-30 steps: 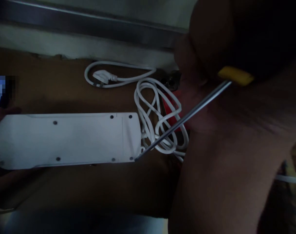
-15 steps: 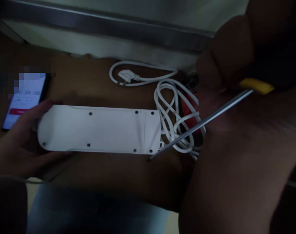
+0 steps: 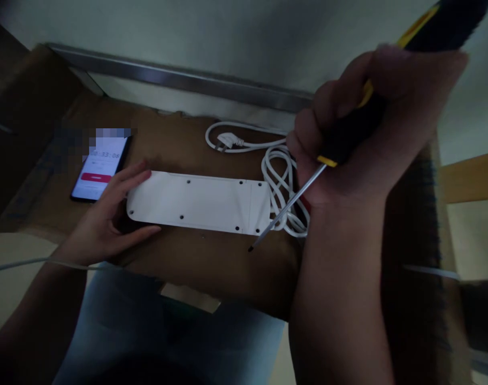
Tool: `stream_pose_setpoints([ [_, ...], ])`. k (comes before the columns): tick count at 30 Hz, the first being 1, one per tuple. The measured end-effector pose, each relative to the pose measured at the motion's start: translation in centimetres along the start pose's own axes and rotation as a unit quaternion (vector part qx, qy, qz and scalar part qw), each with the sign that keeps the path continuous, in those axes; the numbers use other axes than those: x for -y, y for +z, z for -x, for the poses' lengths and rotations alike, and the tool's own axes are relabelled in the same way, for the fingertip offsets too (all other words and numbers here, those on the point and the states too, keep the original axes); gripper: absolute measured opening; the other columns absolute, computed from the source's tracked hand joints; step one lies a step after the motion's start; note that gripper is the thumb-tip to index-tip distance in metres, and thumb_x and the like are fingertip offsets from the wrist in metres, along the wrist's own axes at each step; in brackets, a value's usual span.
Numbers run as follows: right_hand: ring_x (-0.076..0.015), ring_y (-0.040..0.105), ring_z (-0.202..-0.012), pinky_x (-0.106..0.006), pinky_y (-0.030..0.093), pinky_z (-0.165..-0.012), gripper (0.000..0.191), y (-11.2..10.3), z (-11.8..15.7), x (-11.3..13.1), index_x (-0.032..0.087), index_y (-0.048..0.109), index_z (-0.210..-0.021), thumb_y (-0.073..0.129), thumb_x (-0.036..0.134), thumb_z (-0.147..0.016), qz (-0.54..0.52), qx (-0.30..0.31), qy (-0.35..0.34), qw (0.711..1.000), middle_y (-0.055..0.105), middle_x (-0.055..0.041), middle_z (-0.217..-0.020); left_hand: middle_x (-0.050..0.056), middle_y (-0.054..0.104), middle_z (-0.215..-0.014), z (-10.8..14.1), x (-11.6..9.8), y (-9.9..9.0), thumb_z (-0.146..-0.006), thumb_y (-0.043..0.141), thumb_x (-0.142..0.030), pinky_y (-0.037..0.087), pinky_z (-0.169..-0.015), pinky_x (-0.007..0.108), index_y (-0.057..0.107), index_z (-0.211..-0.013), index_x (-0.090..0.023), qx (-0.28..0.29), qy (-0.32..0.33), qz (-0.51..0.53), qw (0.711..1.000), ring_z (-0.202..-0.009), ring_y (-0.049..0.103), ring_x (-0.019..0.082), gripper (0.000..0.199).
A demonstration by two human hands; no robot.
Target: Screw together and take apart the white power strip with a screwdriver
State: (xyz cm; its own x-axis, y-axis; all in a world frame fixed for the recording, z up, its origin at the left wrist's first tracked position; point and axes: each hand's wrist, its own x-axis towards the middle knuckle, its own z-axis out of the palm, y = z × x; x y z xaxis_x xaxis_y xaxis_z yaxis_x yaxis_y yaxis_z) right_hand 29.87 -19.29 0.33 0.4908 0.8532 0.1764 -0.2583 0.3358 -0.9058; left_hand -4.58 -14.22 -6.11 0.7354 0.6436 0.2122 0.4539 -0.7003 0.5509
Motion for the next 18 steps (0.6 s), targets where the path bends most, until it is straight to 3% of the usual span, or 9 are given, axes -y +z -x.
stream_pose_setpoints([
  [2,-0.0033,0.02,-0.044,-0.024,0.008,-0.035,0.091,0.3,-0.3,0.2,0.014,0.011,-0.072,0.089,0.051,-0.044,-0.005,-0.009,-0.03,0.999,0.008,0.0027,-0.06,0.007,0.037,-0.172,-0.4,-1.0,0.0,-0.095,0.078,-0.039,0.034,-0.132,0.063,0.057,-0.149,-0.036,-0.033,0.085,-0.052,0.994,-0.163,0.031,0.035,0.058],
  [4,-0.0044,0.018,-0.04,-0.025,0.005,-0.035,0.081,0.2,-0.6,0.2,0.013,0.01,-0.07,0.079,0.049,-0.048,-0.005,-0.02,-0.024,1.0,0.008,0.0024,-0.057,0.003,0.052,-0.16,-1.0,-2.5,0.2,-0.091,0.083,-0.035,0.041,-0.125,0.056,0.071,-0.127,-0.035,-0.044,0.186,-0.09,0.977,-0.155,0.04,0.033,0.038],
  [7,-0.0064,0.016,-0.037,-0.027,0.005,-0.034,0.066,-0.1,-0.7,0.0,0.013,0.012,-0.067,0.068,0.046,-0.054,-0.001,-0.005,-0.005,1.0,0.009,0.0027,-0.051,0.0,0.069,-0.143,-2.1,-4.6,1.1,-0.1,0.072,-0.026,0.046,-0.11,0.041,0.074,-0.124,-0.031,0.003,0.307,-0.145,0.941,-0.136,0.056,0.024,0.025],
  [10,-0.0065,0.017,-0.036,-0.027,0.008,-0.033,0.065,-0.4,-0.6,0.0,0.013,0.014,-0.065,0.068,0.048,-0.06,-0.002,0.021,-0.004,1.0,0.012,0.0029,-0.05,0.001,0.073,-0.139,-2.8,-5.7,2.0,-0.106,0.055,-0.014,0.047,-0.095,0.035,0.077,-0.119,-0.02,0.035,0.34,-0.218,0.914,-0.121,0.06,0.021,0.026],
  [18,-0.0055,0.017,-0.037,-0.024,0.011,-0.034,0.062,-0.3,-0.3,0.4,0.012,0.015,-0.065,0.067,0.047,-0.067,-0.002,0.044,-0.029,0.999,0.012,0.0024,-0.05,0.003,0.077,-0.13,-2.7,-5.6,2.9,-0.108,0.045,-0.011,0.045,-0.084,0.033,0.077,-0.108,-0.015,0.014,0.346,-0.23,0.909,-0.106,0.062,0.018,0.032],
])
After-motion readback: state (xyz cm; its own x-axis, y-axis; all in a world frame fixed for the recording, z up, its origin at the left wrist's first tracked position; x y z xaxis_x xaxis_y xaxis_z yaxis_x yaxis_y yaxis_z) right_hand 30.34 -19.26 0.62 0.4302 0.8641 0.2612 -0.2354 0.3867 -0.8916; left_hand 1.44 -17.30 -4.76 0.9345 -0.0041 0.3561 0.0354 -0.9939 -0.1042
